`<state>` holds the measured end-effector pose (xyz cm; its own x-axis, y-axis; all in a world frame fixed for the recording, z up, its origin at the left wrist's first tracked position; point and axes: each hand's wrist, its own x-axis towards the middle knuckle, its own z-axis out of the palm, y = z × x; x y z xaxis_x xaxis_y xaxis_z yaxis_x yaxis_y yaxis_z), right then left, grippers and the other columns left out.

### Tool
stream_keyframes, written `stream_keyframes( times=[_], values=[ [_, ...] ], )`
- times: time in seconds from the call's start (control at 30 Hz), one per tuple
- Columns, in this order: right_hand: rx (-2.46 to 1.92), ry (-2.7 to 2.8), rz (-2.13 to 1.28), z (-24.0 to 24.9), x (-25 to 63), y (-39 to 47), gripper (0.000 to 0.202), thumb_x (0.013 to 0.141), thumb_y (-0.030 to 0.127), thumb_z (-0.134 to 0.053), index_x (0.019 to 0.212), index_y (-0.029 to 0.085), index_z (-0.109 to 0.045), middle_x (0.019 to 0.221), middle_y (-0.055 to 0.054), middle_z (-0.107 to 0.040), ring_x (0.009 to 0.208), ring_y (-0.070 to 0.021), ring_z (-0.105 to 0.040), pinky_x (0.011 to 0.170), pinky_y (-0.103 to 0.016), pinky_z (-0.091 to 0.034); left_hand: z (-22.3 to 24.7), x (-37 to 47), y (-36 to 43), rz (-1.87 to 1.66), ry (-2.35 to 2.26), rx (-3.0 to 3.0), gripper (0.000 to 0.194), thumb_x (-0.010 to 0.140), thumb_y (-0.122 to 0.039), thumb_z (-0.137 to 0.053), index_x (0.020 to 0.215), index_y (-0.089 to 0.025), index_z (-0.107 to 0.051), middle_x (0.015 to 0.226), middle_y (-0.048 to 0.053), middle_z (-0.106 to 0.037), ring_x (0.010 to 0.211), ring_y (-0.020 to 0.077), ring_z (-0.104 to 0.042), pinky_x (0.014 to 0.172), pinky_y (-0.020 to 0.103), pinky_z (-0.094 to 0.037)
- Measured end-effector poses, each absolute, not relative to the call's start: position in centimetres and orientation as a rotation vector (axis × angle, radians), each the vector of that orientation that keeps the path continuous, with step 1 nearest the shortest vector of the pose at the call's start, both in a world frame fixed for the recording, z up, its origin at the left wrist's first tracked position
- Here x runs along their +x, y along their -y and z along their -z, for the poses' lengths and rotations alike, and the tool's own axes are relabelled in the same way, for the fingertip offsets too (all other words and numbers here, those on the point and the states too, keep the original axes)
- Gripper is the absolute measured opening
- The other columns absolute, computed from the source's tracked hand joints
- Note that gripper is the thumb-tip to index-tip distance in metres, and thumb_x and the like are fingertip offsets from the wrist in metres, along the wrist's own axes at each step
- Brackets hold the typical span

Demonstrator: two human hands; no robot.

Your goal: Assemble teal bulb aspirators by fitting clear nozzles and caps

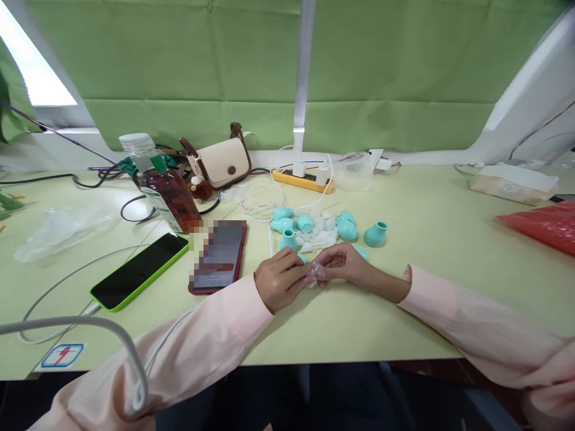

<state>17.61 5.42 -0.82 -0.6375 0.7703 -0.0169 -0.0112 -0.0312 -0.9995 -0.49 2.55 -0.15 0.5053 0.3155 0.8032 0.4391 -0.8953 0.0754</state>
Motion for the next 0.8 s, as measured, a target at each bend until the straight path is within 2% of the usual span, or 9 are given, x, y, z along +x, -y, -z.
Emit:
stream_keyframes(
  times=[0.3, 0.57, 0.67, 0.8],
  values=[
    [-0.89, 1.617, -1.59, 0.3, 17.4, -4.6, 0.021, 0.054, 0.026, -0.072, 0.066, 0.011, -0.063, 0.055, -0.002, -0.062, 0.047, -0.0116, -0.058, 0.047, -0.024, -0.049, 0.3, -0.3, -2.3, 1.416, 0.616, -2.527, 0.006, 0.075, -0.012, -0.054, 0.069, -0.012, -0.058, 0.057, 0.005, -0.059, 0.054, 0.0116, -0.049, 0.048, 0.024, -0.046],
    [-0.871, 1.745, -1.665, 0.0, 17.8, -4.9, 0.022, 0.055, 0.027, -0.071, 0.067, 0.01, -0.062, 0.058, -0.002, -0.063, 0.047, -0.011, -0.058, 0.048, -0.022, -0.049, -0.6, -0.6, -2.4, 1.536, 0.655, -2.842, 0.008, 0.075, -0.015, -0.052, 0.07, -0.014, -0.059, 0.061, 0.006, -0.063, 0.057, 0.0131, -0.053, 0.053, 0.026, -0.048],
    [-0.881, 1.807, -1.666, -0.2, 18.0, -5.0, 0.02, 0.056, 0.025, -0.07, 0.066, 0.01, -0.062, 0.057, -0.002, -0.062, 0.047, -0.0103, -0.057, 0.047, -0.021, -0.047, -0.6, -0.5, -2.2, 1.442, 0.628, -2.872, 0.009, 0.075, -0.013, -0.05, 0.07, -0.013, -0.058, 0.06, 0.006, -0.062, 0.057, 0.0129, -0.051, 0.053, 0.026, -0.047],
    [-0.893, 1.872, -1.688, -0.4, 18.1, -5.1, 0.021, 0.055, 0.022, -0.07, 0.068, 0.008, -0.061, 0.057, -0.003, -0.062, 0.048, -0.0113, -0.058, 0.046, -0.021, -0.046, -0.4, -0.5, -1.9, 1.126, 0.561, -2.724, 0.015, 0.078, -0.011, -0.044, 0.07, -0.012, -0.057, 0.059, 0.006, -0.06, 0.058, 0.0146, -0.05, 0.049, 0.025, -0.044]
  ],
)
